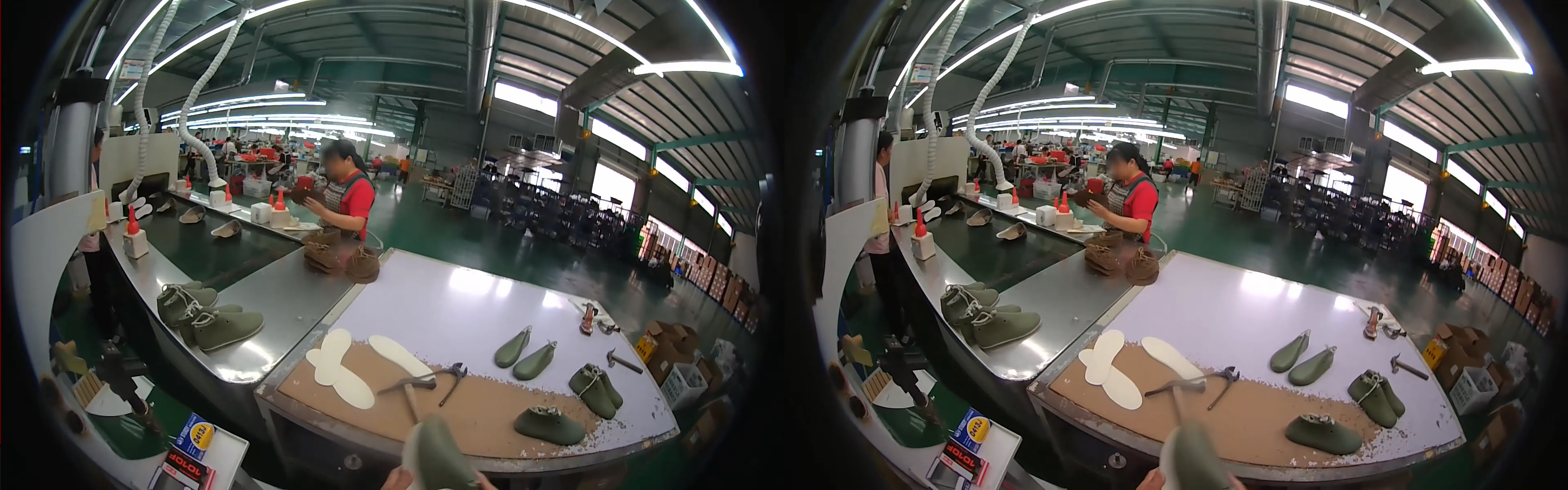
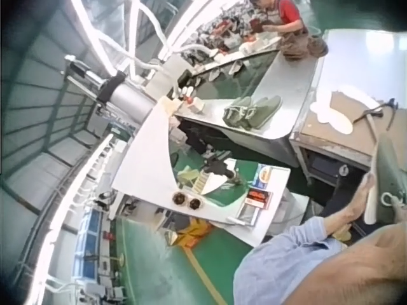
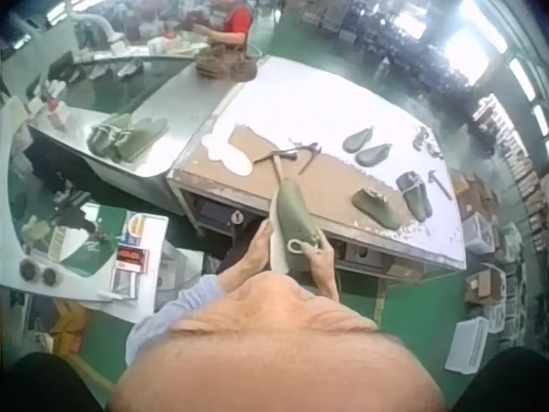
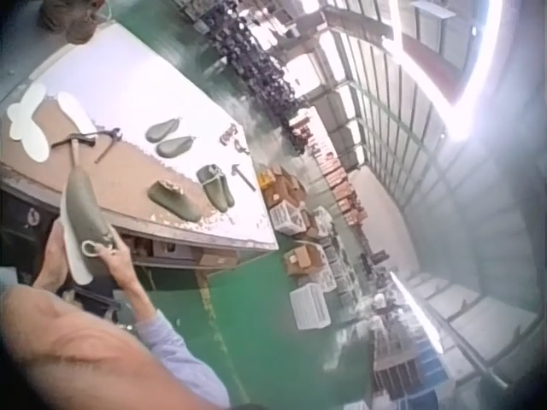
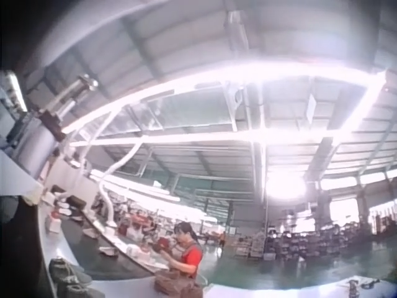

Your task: Assemble shoe components by hammering, tacking, and inspecting materials.

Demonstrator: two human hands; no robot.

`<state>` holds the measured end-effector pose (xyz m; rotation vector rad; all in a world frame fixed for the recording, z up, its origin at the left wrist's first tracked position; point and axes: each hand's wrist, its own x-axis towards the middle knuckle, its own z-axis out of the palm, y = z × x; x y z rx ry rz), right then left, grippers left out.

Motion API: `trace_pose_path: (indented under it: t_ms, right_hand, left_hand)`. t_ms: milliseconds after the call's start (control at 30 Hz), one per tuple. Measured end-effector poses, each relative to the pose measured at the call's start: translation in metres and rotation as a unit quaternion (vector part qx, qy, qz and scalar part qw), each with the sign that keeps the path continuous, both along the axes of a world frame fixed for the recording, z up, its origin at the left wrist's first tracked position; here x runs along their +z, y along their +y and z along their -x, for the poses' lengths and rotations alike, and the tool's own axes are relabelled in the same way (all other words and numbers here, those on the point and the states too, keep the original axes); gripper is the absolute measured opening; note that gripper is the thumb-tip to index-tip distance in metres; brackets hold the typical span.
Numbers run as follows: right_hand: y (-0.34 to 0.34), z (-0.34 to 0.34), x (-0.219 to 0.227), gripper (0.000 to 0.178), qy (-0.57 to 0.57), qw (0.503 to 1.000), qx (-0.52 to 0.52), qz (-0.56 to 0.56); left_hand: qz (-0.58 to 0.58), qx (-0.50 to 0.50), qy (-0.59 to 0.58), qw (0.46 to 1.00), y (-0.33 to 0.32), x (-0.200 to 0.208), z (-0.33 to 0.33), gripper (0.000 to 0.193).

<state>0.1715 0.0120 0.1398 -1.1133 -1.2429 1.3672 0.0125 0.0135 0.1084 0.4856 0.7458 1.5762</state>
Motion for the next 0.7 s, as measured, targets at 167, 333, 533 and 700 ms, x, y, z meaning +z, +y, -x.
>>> trace_pose_path:
  t_ms: [167,333,533,700]
  right_hand:
    - [-0.013,0.032,-0.047,0.062,0.006,0.974,0.155,-0.164]
    - [-0.036,0.054,-0.079,0.085,0.122,0.963,0.240,0.025]
    - [-0.027,0.027,-0.097,0.065,-0.087,0.980,0.167,-0.062]
    - [-0.003,0.009,-0.101,0.047,-0.469,0.806,0.219,-0.287]
  left_hand:
    - [0.093,-0.057,-0.129,0.986,-0.012,-0.028,0.054,0.062]
    - [0.105,-0.004,-0.192,0.976,-0.040,-0.021,0.049,0.058]
    - [-0.186,0.228,0.479,0.827,-0.042,0.009,0.086,0.078]
    - [-0.312,-0.032,0.715,0.625,-0.036,0.013,0.058,0.063]
